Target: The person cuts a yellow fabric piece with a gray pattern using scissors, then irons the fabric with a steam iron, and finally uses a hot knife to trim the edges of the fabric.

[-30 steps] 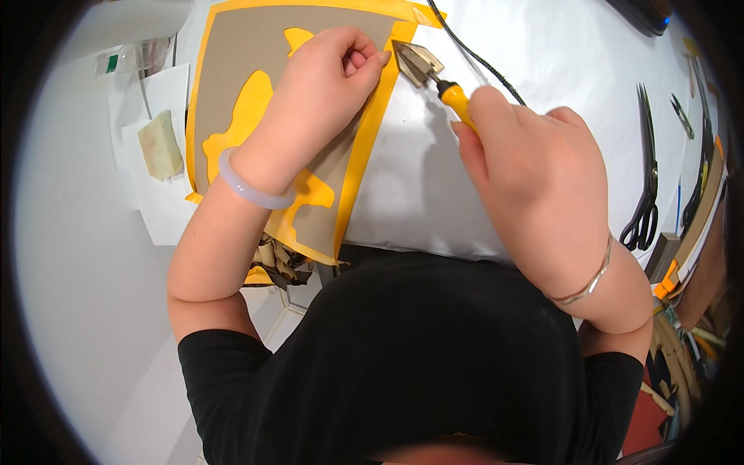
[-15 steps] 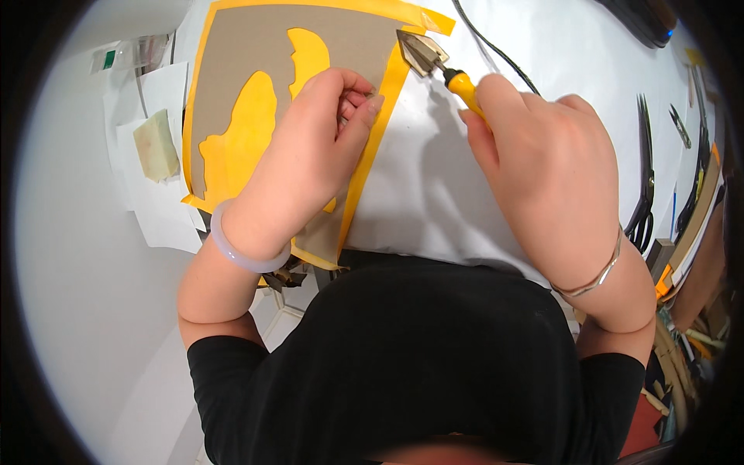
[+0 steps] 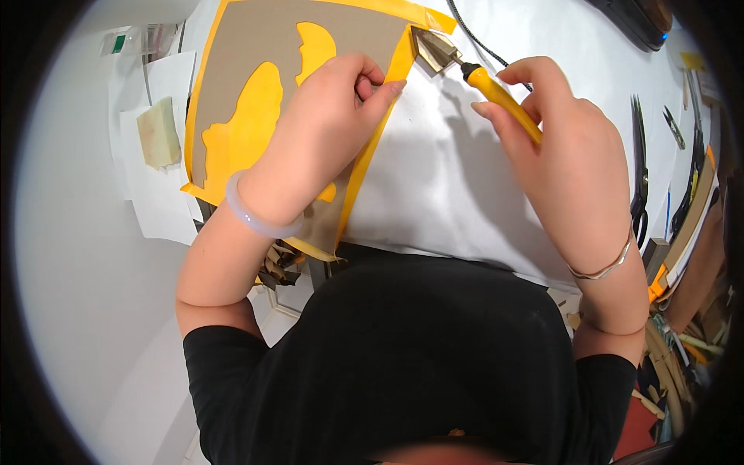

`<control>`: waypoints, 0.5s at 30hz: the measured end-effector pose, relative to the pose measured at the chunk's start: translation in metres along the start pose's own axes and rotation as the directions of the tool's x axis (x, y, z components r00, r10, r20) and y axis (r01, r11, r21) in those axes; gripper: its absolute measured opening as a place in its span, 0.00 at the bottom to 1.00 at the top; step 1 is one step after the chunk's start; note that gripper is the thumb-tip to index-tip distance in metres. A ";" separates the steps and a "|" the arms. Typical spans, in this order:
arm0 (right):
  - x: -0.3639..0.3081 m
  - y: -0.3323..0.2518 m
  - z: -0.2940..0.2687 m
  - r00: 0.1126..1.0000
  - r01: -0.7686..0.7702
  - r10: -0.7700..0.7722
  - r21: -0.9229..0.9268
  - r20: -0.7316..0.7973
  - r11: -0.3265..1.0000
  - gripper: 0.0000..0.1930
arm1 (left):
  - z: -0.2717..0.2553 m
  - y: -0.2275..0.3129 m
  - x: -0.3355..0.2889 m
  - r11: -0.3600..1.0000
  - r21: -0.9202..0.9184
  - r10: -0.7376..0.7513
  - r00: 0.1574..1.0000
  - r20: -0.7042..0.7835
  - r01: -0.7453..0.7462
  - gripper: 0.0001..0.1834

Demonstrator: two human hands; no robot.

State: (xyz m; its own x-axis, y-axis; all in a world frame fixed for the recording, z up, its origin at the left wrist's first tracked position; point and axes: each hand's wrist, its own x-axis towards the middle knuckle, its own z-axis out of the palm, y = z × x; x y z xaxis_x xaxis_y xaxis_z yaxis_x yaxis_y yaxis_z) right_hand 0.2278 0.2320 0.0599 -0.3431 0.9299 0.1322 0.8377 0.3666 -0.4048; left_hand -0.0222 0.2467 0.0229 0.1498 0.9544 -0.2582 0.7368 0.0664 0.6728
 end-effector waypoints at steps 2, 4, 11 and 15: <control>-0.004 0.001 -0.004 0.997 -0.074 0.072 0.063 0.019 0.995 0.16 | 0.000 0.000 0.002 0.999 -0.005 -0.038 0.999 0.008 0.038 0.14; -0.008 0.003 -0.006 0.994 -0.105 0.103 0.101 0.023 0.989 0.16 | 0.002 -0.001 0.002 0.998 -0.014 -0.059 0.998 0.012 0.059 0.14; -0.019 0.004 -0.006 0.998 -0.038 0.032 0.120 0.056 0.992 0.14 | 0.003 -0.009 0.002 0.999 -0.032 -0.015 1.000 -0.022 0.014 0.13; -0.026 0.000 -0.003 0.998 0.002 -0.009 0.098 0.070 0.995 0.14 | 0.003 -0.009 0.006 0.999 -0.020 -0.025 1.000 -0.009 0.025 0.13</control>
State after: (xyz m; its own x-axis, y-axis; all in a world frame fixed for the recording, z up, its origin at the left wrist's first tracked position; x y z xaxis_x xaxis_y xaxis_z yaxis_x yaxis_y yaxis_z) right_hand 0.2383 0.2085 0.0591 -0.3792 0.9225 0.0725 0.7911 0.3638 -0.4917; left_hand -0.0262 0.2508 0.0132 0.1248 0.9551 -0.2688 0.7270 0.0963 0.6799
